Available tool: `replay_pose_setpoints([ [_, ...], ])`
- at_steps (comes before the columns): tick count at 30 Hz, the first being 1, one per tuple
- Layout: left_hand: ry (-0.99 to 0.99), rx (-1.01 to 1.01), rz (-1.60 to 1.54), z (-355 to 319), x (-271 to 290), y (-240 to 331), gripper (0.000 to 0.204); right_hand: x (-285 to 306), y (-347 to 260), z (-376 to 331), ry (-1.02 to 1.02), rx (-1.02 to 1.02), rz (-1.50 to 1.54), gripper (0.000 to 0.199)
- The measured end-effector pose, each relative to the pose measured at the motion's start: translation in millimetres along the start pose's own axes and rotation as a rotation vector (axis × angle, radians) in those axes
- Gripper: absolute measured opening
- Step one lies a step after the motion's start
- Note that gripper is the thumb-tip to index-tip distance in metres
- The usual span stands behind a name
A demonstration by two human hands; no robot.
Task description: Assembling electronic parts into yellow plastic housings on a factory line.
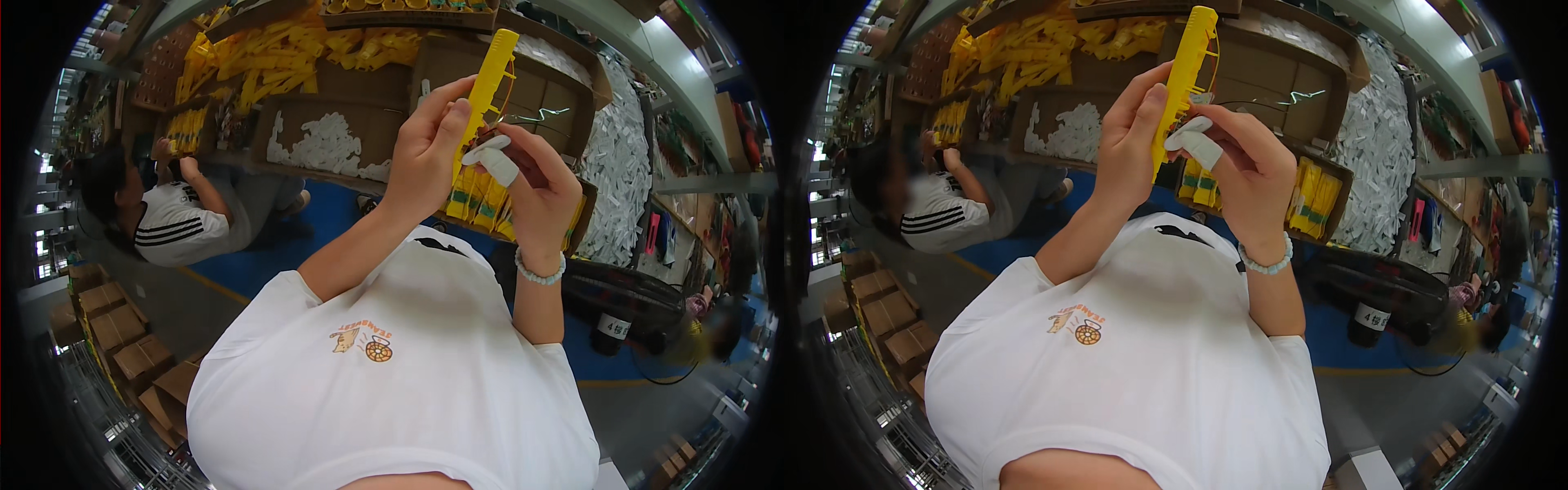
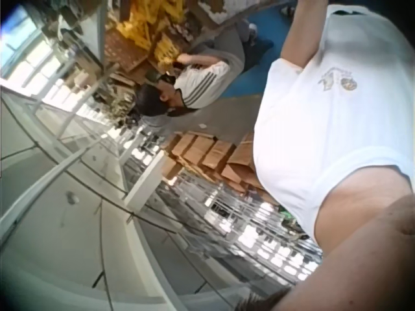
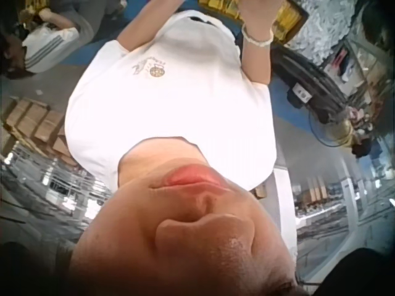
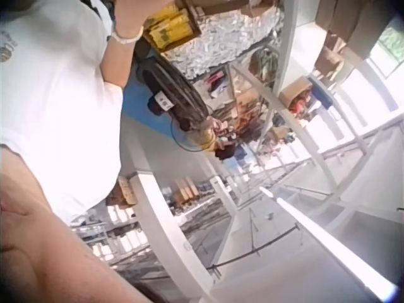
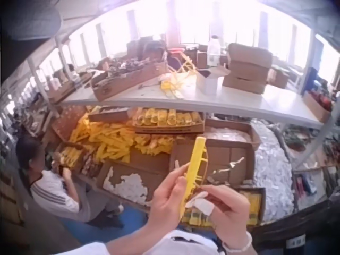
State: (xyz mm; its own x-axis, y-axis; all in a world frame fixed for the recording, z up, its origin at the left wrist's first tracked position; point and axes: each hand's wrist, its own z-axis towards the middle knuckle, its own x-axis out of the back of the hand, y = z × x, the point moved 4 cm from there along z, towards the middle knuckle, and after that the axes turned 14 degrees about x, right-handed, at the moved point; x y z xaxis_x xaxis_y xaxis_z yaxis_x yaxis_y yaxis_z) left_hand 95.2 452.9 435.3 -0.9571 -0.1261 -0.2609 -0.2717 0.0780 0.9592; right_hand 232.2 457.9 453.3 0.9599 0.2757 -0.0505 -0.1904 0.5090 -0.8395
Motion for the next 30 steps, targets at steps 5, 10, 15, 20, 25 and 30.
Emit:
replay_pose_setpoints([
  [5,0.002,-0.019,0.053,-4,-8,-1,0.038,7,-7,0,-0.056,0.062,-0.17,0.028],
  [10,-0.015,-0.028,0.125,-1,-12,-1,0.04,11,-3,1,-0.021,-0.054,-0.094,0.024],
  [15,-0.015,-0.046,0.052,-1,-15,0,0.038,8,7,-4,0.086,-0.038,0.143,0.025],
  [20,-0.005,-0.047,0.023,2,-20,-5,0.038,11,2,-15,0.15,0.031,0.044,0.026],
  [25,-0.141,0.06,-0.113,4,-25,-7,0.04,19,6,-16,0.127,-0.078,0.308,0.026],
  [30,-0.31,0.239,-0.494,11,-26,-13,0.047,17,7,-21,0.219,0.004,0.48,0.025],
])
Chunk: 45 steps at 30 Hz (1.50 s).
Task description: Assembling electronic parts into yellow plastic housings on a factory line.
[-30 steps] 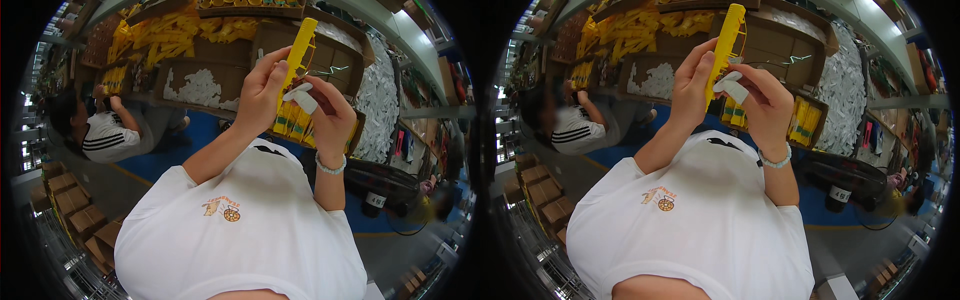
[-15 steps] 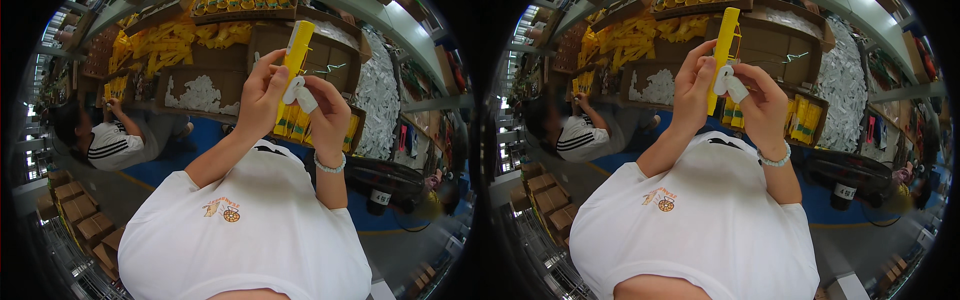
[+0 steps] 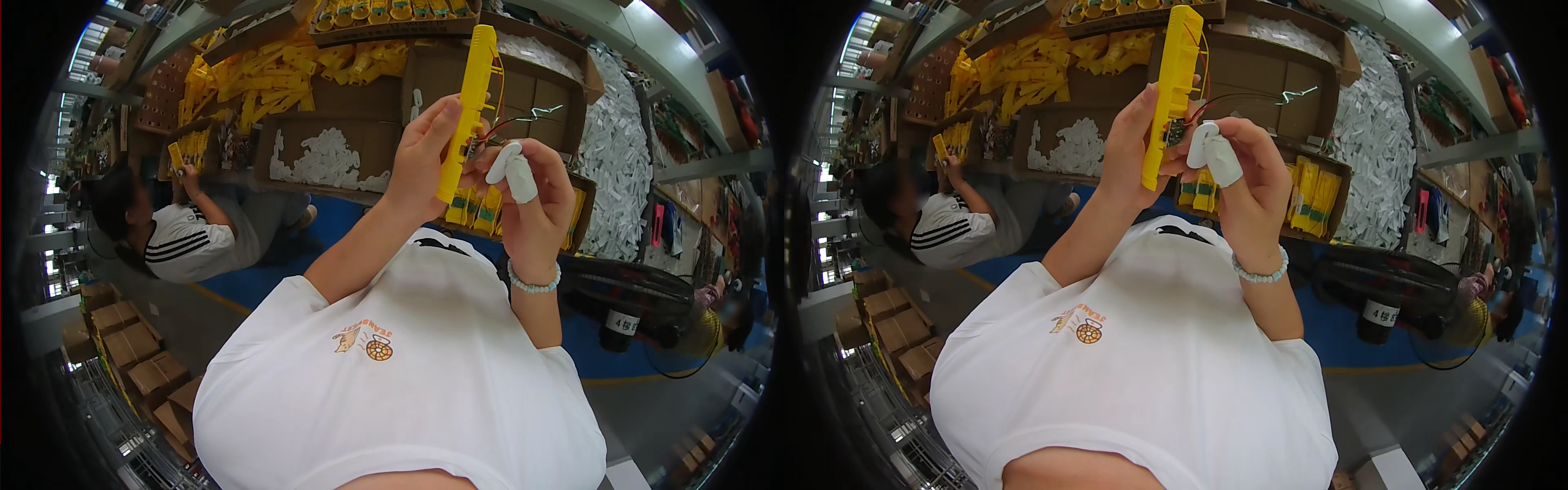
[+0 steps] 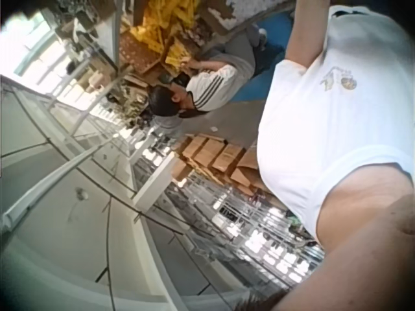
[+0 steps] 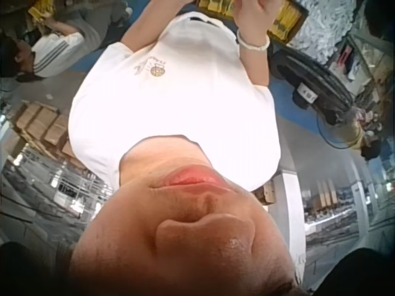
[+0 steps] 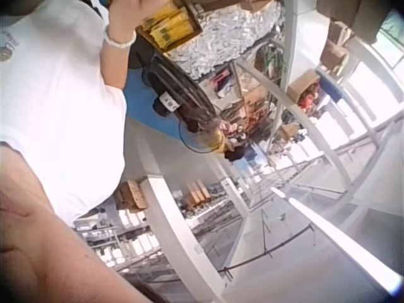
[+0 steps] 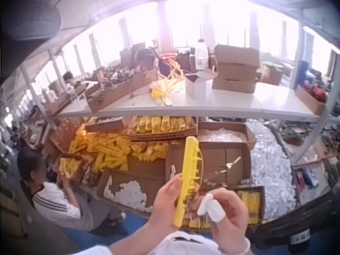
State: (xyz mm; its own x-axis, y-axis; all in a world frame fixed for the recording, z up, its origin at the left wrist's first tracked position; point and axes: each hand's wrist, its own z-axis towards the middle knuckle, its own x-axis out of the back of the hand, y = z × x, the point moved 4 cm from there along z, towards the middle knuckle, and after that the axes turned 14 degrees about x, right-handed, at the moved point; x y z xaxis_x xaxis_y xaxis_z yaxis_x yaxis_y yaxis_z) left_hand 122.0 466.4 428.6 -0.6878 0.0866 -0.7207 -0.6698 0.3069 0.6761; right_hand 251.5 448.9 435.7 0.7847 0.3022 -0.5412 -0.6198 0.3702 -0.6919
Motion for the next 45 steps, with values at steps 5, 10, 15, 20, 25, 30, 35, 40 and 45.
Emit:
replay_pose_setpoints([
  [5,-0.016,0.029,-0.023,1,5,2,0.047,5,-11,7,-0.231,0.005,-0.367,0.027],
  [10,0.084,0.003,0.158,-1,-3,5,0.046,9,-14,6,-0.177,-0.026,-0.419,0.031],
  [15,0.091,-0.033,0.219,0,1,2,0.041,6,-19,9,-0.148,-0.008,-0.423,0.03],
  [20,0.107,-0.036,0.218,-3,0,1,0.041,4,-18,11,-0.148,-0.027,-0.408,0.028],
  [25,0.194,-0.129,0.441,-2,1,3,0.045,7,-14,14,-0.173,-0.006,-0.452,0.026],
  [30,0.218,-0.157,0.571,-3,-1,4,0.046,5,-12,20,-0.172,-0.038,-0.431,0.023],
  [35,0.239,-0.165,0.614,-1,0,2,0.045,8,-7,23,-0.049,-0.135,-0.382,0.02],
  [40,0.233,-0.18,0.478,2,0,-2,0.043,10,-1,27,-0.036,-0.18,-0.313,0.019],
  [45,0.248,-0.156,0.328,8,3,-4,0.04,10,5,31,0.053,-0.225,-0.213,0.013],
])
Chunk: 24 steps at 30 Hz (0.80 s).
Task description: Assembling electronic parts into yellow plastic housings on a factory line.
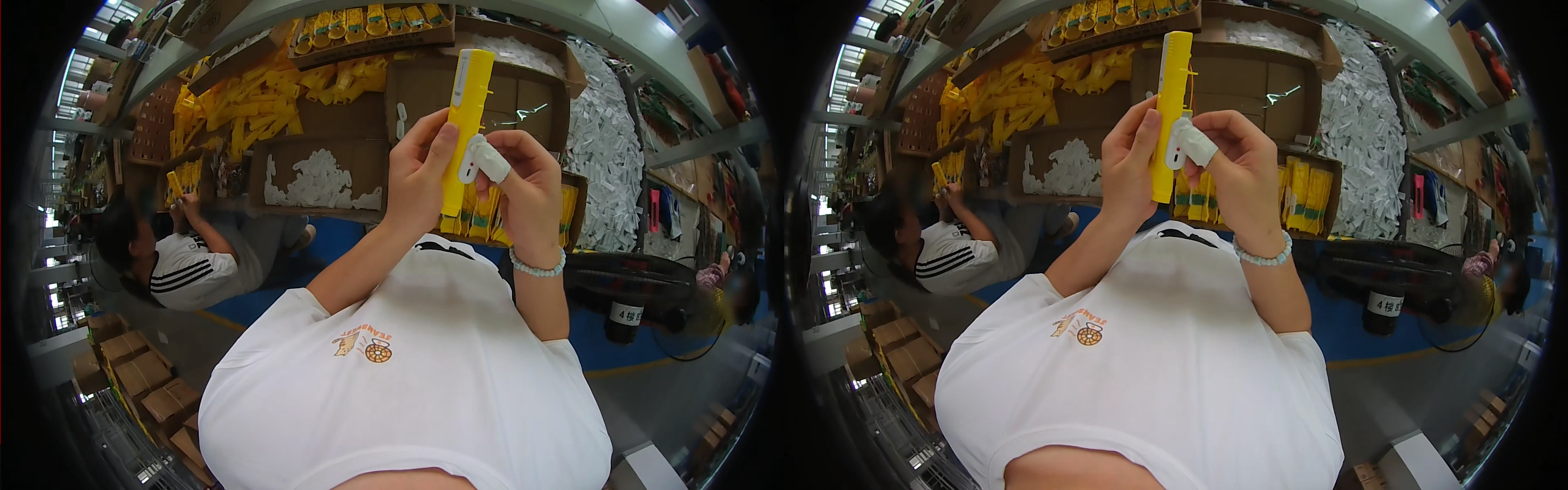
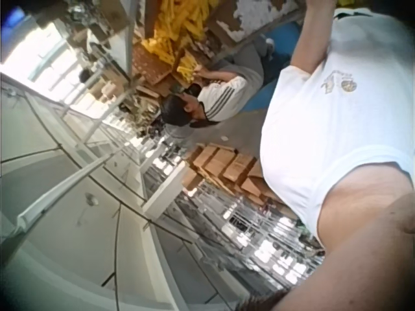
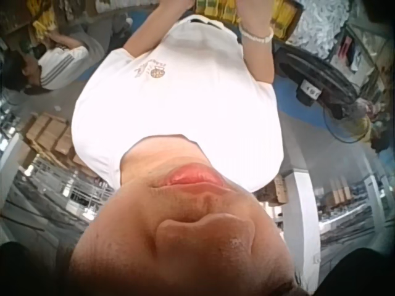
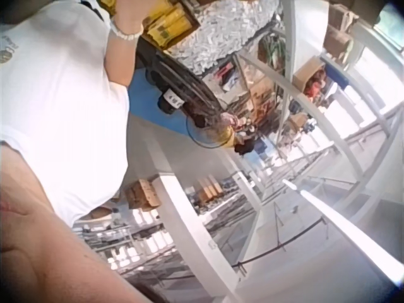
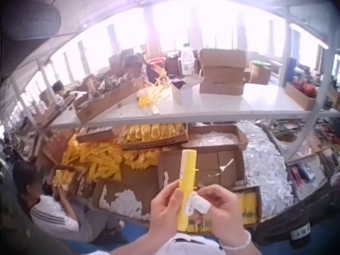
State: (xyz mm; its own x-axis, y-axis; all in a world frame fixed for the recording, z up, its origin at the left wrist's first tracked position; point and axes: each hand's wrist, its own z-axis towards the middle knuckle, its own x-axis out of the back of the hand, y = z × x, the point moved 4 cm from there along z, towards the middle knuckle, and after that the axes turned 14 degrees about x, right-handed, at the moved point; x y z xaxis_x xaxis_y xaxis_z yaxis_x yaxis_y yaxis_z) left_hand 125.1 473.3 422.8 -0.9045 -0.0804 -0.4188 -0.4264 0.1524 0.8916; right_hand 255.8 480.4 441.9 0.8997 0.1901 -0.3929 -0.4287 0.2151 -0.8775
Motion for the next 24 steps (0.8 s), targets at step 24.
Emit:
replay_pose_setpoints([
  [24,-0.401,0.297,-0.515,37,37,-17,0.041,8,49,-8,-0.014,-0.066,-0.119,0.032],
])
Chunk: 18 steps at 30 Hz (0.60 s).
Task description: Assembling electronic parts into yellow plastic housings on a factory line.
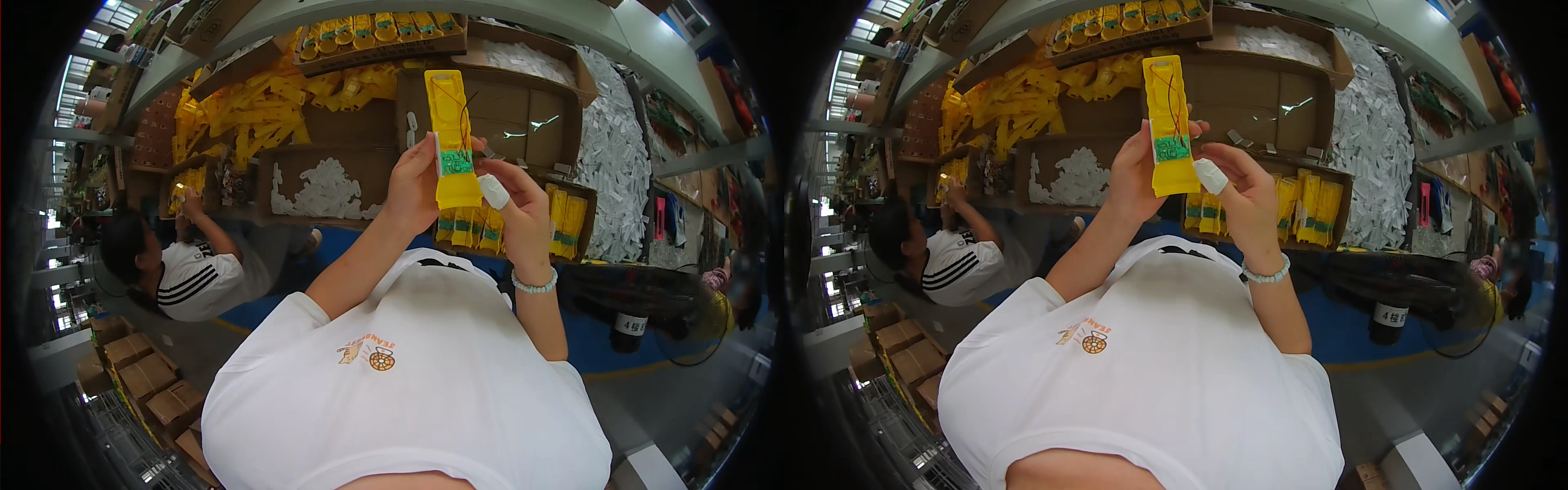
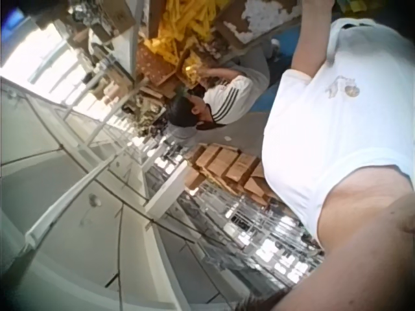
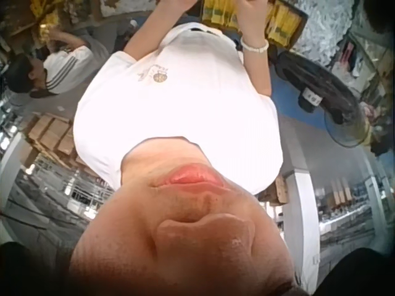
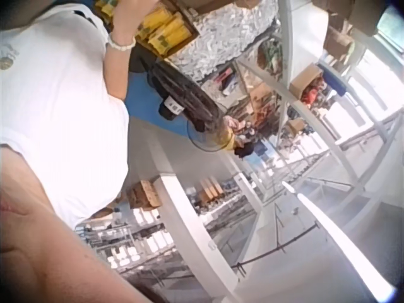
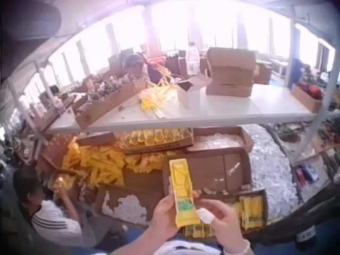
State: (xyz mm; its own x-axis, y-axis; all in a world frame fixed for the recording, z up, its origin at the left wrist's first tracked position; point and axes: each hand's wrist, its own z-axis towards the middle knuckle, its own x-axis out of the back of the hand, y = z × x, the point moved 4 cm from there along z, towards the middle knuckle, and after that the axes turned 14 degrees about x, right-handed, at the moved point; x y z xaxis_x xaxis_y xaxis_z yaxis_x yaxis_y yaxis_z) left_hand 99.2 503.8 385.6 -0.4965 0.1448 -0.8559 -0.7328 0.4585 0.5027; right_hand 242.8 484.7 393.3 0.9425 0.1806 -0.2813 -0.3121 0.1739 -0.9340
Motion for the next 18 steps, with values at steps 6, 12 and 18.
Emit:
replay_pose_setpoints([
  [6,0.008,0.079,0.16,-11,12,-31,0.038,-4,27,-23,-0.013,-0.144,0.215,0.036],
  [12,0.268,0.19,0.898,-33,41,-31,0.034,29,79,-59,0.227,-0.29,0.27,0.03],
  [18,-0.855,0.048,0.873,-91,-79,-6,0.026,100,92,-91,0.39,-0.38,0.101,0.027],
])
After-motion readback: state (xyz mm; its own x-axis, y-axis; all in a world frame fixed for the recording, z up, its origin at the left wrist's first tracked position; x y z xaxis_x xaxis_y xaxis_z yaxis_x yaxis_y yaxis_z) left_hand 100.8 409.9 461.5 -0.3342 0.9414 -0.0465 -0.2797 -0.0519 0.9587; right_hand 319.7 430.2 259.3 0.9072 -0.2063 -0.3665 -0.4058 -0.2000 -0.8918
